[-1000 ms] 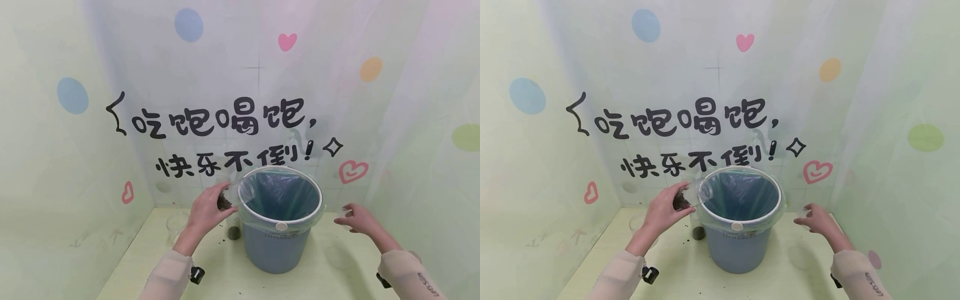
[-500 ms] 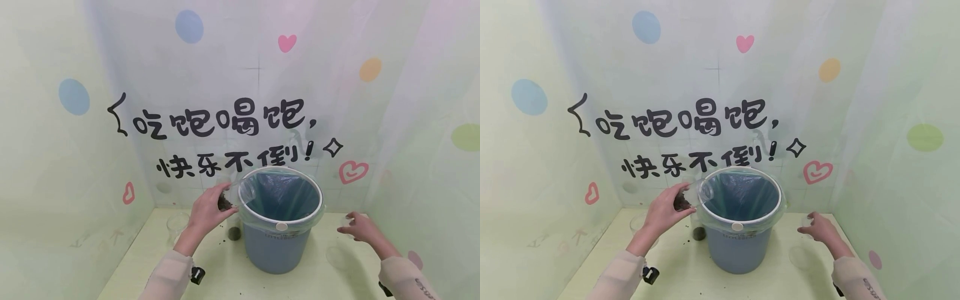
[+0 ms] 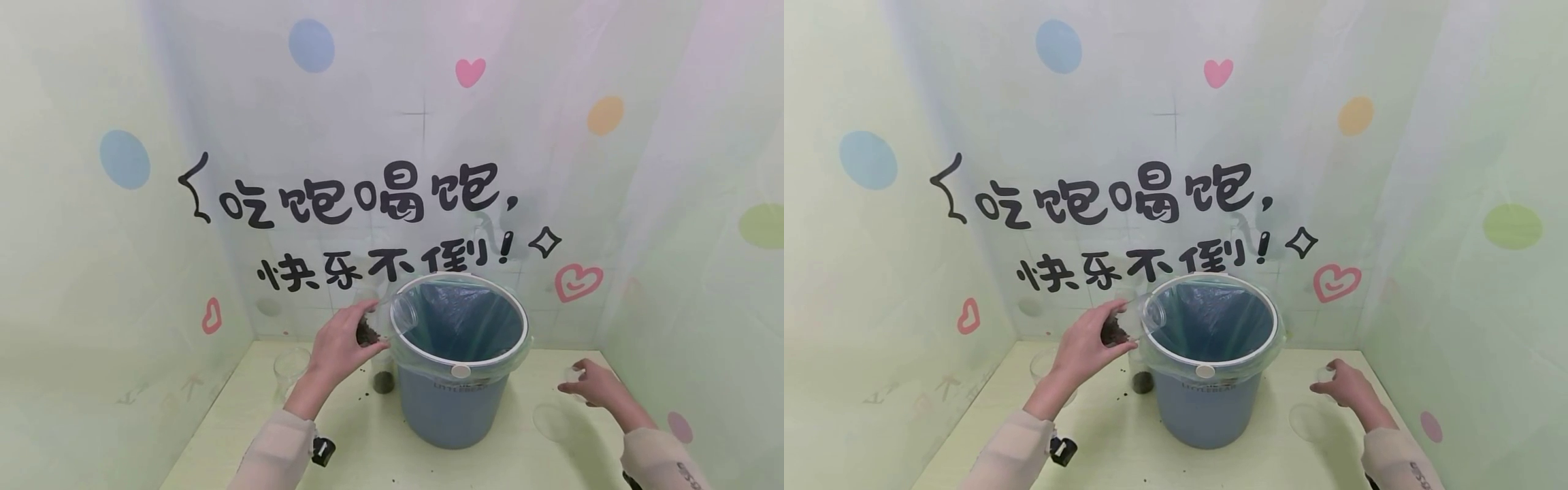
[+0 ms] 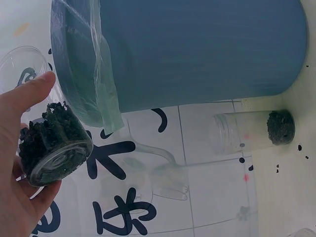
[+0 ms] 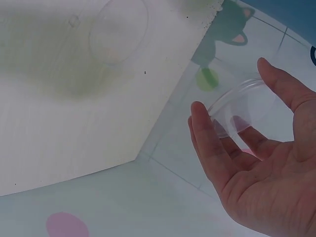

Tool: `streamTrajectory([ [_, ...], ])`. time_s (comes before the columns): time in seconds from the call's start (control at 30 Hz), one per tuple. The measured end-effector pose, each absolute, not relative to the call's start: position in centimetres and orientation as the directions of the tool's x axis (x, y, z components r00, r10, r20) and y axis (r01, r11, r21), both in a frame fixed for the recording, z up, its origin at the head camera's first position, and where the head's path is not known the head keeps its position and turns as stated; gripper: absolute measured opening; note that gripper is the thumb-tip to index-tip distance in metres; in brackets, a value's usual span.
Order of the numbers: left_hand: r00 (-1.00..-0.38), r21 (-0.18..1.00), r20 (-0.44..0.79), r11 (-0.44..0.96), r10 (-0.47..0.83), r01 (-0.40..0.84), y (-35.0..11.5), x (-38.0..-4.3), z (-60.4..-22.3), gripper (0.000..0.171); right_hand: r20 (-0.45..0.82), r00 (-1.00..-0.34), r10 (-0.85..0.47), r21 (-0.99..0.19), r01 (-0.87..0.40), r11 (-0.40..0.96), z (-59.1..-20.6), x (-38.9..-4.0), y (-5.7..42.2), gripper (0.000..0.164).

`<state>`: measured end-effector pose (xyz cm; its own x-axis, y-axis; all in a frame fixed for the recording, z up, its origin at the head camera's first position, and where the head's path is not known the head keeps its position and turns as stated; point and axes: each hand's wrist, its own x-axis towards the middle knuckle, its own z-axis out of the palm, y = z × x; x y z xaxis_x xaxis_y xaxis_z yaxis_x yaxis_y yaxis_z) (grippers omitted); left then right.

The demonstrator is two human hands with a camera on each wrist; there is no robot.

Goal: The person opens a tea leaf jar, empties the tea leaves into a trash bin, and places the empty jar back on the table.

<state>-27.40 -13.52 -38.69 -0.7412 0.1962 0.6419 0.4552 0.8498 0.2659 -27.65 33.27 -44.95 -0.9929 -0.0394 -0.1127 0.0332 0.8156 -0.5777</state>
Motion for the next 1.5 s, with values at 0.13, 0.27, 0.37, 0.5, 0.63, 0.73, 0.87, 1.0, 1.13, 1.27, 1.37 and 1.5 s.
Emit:
streamTrajectory([
  [0.13,-0.745,0.268,0.638,0.850,0.196,0.453,-13.5,-27.4,-38.7,0.078,-0.126,-0.991,-0.035,-0.588,0.046,0.808,-45.8,-27.7,33.8,0.070],
  [0.27,-0.745,0.266,0.638,0.851,0.196,0.452,-13.5,-27.4,-38.7,0.079,-0.137,-0.990,-0.017,-0.585,0.067,0.808,-46.7,-27.9,34.2,0.070],
  [0.37,-0.747,0.271,0.636,0.850,0.195,0.452,-13.5,-27.4,-38.7,0.079,-0.144,-0.989,-0.010,-0.582,0.077,0.809,-47.1,-27.8,34.3,0.071],
  [0.5,-0.751,0.275,0.631,0.850,0.193,0.449,-13.4,-27.5,-38.7,0.078,-0.153,-0.988,-0.004,-0.576,0.086,0.813,-47.6,-27.7,34.5,0.072],
  [0.63,-0.753,0.276,0.630,0.851,0.191,0.446,-13.5,-27.4,-38.6,0.079,-0.168,-0.986,0.006,-0.571,0.102,0.814,-48.1,-27.6,34.6,0.072],
  [0.73,-0.750,0.273,0.633,0.852,0.191,0.447,-13.5,-27.5,-38.7,0.079,-0.175,-0.985,0.005,-0.570,0.105,0.815,-48.6,-27.5,34.7,0.073],
  [0.87,-0.745,0.269,0.640,0.852,0.191,0.450,-13.6,-27.5,-38.7,0.080,-0.186,-0.982,0.009,-0.559,0.114,0.821,-49.5,-27.4,34.9,0.074],
  [1.0,-0.748,0.274,0.636,0.850,0.189,0.449,-13.7,-27.5,-38.7,0.079,-0.205,-0.979,0.020,-0.539,0.130,0.832,-50.3,-27.2,35.1,0.074],
  [1.13,-0.762,0.283,0.621,0.854,0.183,0.436,-13.8,-27.5,-38.7,0.078,-0.212,-0.977,0.029,-0.520,0.138,0.843,-51.0,-27.0,35.3,0.072],
  [1.27,-0.769,0.285,0.613,0.858,0.179,0.428,-13.8,-27.4,-38.6,0.077,-0.208,-0.978,0.031,-0.487,0.130,0.864,-51.5,-26.8,35.3,0.069],
  [1.37,-0.767,0.286,0.616,0.856,0.180,0.431,-13.9,-27.4,-38.6,0.077,-0.201,-0.979,0.029,-0.444,0.117,0.889,-51.8,-26.7,35.4,0.069],
  [1.5,-0.762,0.286,0.621,0.853,0.181,0.436,-13.9,-27.4,-38.7,0.078,-0.192,-0.981,0.031,-0.399,0.107,0.910,-52.2,-26.6,35.4,0.071],
])
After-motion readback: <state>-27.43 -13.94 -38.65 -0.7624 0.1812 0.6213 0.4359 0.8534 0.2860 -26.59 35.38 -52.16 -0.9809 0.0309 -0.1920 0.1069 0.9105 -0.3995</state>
